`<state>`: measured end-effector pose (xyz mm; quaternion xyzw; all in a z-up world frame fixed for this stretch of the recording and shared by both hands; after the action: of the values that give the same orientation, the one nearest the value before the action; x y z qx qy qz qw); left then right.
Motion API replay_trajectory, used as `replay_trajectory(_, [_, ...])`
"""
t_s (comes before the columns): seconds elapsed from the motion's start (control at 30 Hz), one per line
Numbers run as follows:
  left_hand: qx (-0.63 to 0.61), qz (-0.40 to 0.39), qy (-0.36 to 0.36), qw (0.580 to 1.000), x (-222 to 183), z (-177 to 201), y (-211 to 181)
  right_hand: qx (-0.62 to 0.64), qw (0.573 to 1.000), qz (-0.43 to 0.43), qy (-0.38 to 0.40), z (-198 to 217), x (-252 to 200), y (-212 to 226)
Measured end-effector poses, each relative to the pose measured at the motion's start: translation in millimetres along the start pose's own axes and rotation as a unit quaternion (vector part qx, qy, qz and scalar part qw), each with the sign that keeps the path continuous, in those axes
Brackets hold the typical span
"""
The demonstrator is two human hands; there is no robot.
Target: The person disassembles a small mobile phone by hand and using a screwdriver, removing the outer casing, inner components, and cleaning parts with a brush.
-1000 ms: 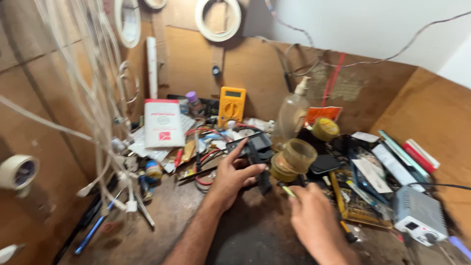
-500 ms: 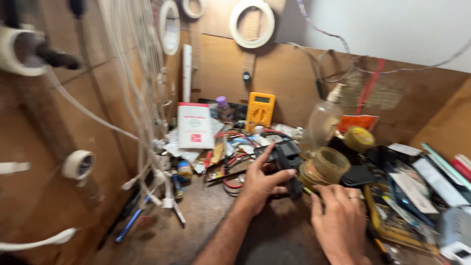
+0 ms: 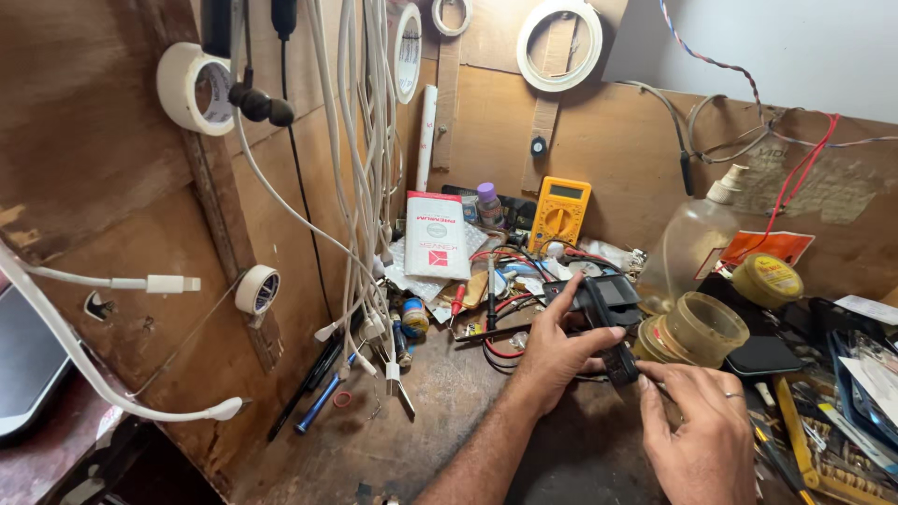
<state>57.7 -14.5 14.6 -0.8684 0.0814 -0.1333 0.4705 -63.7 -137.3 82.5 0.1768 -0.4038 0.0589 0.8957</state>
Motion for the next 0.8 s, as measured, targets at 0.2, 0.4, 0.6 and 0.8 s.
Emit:
replay_trajectory(0.2, [-0.028, -0.006, 0.005, 1.0, 2, 0, 7, 0.028, 1.0, 0.01, 0.0, -5, -2, -5])
replay_trajectory(0.4, [-0.036, 0.011, 0.009, 0.999, 8, 1, 13, 0.039, 0.999, -0.004, -0.006, -12, -3, -14])
replay_trajectory(0.6, [-0.012, 0.035, 0.001, 0.999, 7, 2, 11, 0.09, 0.996, 0.001, -0.012, -11, -3, -15])
replay_trajectory(0.8, [-0.022, 0.05, 0.017, 0.998, 4, -1, 7, 0.135, 0.99, -0.036, 0.034, -17, 1, -22])
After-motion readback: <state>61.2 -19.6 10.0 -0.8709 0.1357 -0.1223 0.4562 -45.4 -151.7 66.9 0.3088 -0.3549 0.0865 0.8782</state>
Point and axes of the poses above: each hand's wrist, its own x-axis towards the middle knuckle, its own z-axis out of the back of the hand, y = z × x, the point moved 8 cm from there along x, towards the middle knuckle, and after that the axes turned 2 degrees about -x, right-handed, at the moved point
